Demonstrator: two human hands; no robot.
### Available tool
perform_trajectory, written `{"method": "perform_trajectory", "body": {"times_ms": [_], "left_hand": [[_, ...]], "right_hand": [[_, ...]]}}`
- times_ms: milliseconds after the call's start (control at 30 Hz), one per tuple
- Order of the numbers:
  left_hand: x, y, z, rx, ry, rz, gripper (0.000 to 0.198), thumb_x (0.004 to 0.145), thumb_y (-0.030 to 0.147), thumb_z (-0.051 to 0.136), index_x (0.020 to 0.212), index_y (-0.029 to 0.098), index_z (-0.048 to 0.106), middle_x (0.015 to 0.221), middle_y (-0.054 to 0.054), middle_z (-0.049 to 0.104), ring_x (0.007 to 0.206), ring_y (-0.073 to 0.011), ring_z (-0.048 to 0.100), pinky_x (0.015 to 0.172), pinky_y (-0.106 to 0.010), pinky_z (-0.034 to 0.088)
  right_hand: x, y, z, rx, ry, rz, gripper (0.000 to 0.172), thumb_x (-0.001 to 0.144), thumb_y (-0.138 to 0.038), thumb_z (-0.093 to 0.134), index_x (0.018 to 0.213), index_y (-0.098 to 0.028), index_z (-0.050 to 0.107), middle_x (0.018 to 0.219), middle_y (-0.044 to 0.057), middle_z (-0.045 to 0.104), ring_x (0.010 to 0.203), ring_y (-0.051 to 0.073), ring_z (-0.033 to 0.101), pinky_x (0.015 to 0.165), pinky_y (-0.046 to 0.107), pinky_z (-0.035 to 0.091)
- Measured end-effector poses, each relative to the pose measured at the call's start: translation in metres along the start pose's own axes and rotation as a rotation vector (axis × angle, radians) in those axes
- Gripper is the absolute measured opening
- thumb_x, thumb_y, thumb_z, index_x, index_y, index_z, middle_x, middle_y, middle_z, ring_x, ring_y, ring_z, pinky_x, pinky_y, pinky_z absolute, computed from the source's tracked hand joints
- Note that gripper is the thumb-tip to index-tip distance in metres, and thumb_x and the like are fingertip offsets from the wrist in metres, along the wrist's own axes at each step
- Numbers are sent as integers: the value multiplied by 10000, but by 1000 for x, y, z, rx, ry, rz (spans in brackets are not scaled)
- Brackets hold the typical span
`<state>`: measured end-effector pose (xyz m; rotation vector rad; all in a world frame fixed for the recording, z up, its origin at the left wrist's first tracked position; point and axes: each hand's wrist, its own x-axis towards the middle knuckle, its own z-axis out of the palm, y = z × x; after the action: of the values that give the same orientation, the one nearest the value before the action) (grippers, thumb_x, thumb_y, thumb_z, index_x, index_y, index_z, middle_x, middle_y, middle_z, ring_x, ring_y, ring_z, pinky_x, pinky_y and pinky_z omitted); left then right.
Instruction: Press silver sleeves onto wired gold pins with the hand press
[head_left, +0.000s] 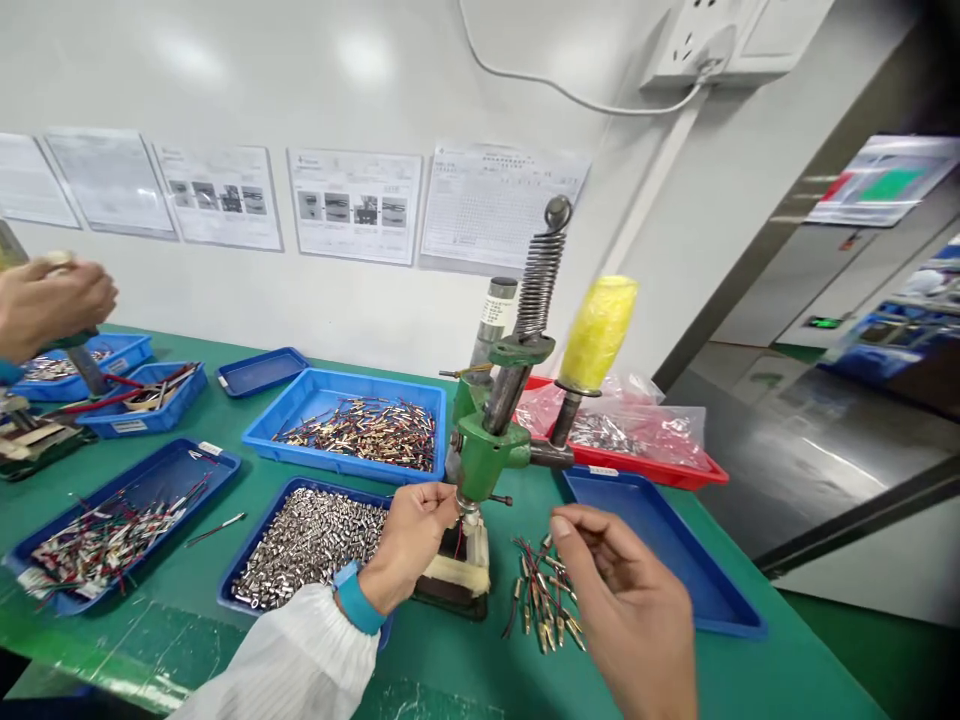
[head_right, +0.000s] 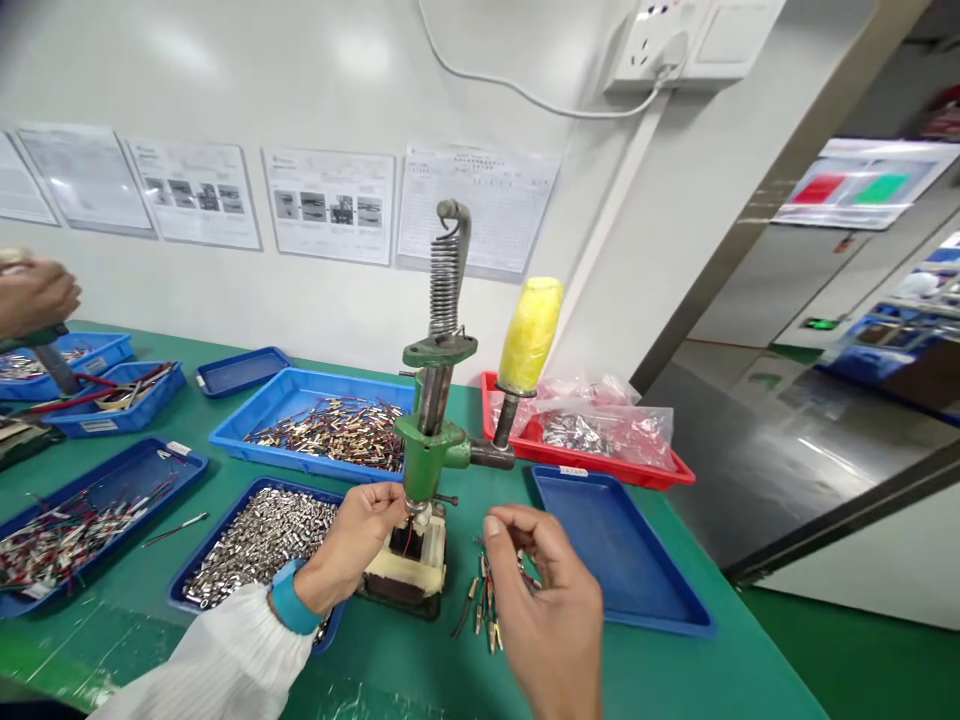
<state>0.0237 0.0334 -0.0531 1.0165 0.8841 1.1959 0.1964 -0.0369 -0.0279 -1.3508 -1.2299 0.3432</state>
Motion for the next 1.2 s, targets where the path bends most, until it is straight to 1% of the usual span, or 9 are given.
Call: {"method": "perform_trajectory", "body": {"times_ms": [200, 267, 333, 433, 600, 767, 867, 967, 1200], "left_hand": [[-13, -17, -6, 227, 21, 192, 265, 839, 371, 690, 937, 144, 787, 722, -44, 704, 709, -199, 633, 724, -288, 503], [-13, -21, -8, 252, 47, 205, 263, 837, 372, 691, 932, 147, 788, 663, -22, 668, 680, -191, 617, 697, -275, 499], [-13, -22, -8, 257, 74, 219, 262, 812, 382, 717, 911, 152, 793, 620, -7, 637, 660, -184, 600, 658, -257, 486], [-14, -21, -7, 246, 106, 210, 264, 761, 395, 764, 875, 159, 800, 571, 4, 601, 640, -182, 579, 613, -246, 461], [-14, -20, -8, 256, 72, 195, 298, 772, 413, 754, 896, 146, 798, 538, 14, 568, 629, -180, 563, 603, -253, 439], [-12, -18, -6, 100, 46, 134, 342, 738, 437, 798, 895, 133, 795, 625, -4, 621, 690, -172, 581, 664, -252, 450], [-12, -16, -5, -233, 79, -3, 411, 675, 428, 863, 945, 129, 782, 568, 50, 514, 509, -76, 409, 497, -190, 349], [-13, -10, -11, -537, 65, -89, 454, 645, 378, 905, 997, 129, 763, 522, 123, 278, 454, -41, 145, 405, -174, 159], [-20, 9, -31, -672, -64, -65, 329, 699, 300, 889, 956, 133, 770, 547, 121, 199, 469, -37, 89, 414, -177, 128]], "right_hand": [[92, -64, 4, -68, 248, -316, 412, 832, -359, 693, 1211, -215, 621, 1131, 102, 669, 932, 224, 656, 828, 406, 546], [127, -87, 9, -59, 212, -391, 499, 829, -305, 691, 1303, -230, 552, 1222, 105, 640, 946, 215, 660, 812, 392, 560], [148, -104, 12, -106, 146, -427, 437, 835, -261, 687, 1256, -230, 574, 1190, 76, 660, 974, 219, 656, 855, 404, 547], [136, -119, 13, -125, 137, -443, 319, 863, -214, 657, 1175, -221, 588, 1113, 45, 667, 951, 220, 658, 847, 411, 550], [82, -123, 9, 5, 298, -497, 295, 927, -250, 600, 1214, -264, 535, 1190, 64, 588, 1021, 216, 644, 890, 361, 545], [92, -113, 2, -48, 166, -466, 465, 912, -301, 626, 1349, -292, 466, 1208, 64, 603, 934, 197, 657, 805, 350, 561], [85, -97, -5, -29, 221, -372, 568, 862, -351, 689, 1380, -243, 484, 1179, 94, 621, 1020, 229, 652, 868, 397, 553], [58, -63, -12, -18, 276, -202, 534, 840, -434, 697, 1318, -238, 562, 1194, 105, 643, 1018, 247, 656, 899, 440, 542], [2, 30, -14, -47, 60, 97, 553, 784, -536, 701, 1223, -207, 629, 1167, 112, 665, 865, 223, 690, 723, 326, 575]]}}
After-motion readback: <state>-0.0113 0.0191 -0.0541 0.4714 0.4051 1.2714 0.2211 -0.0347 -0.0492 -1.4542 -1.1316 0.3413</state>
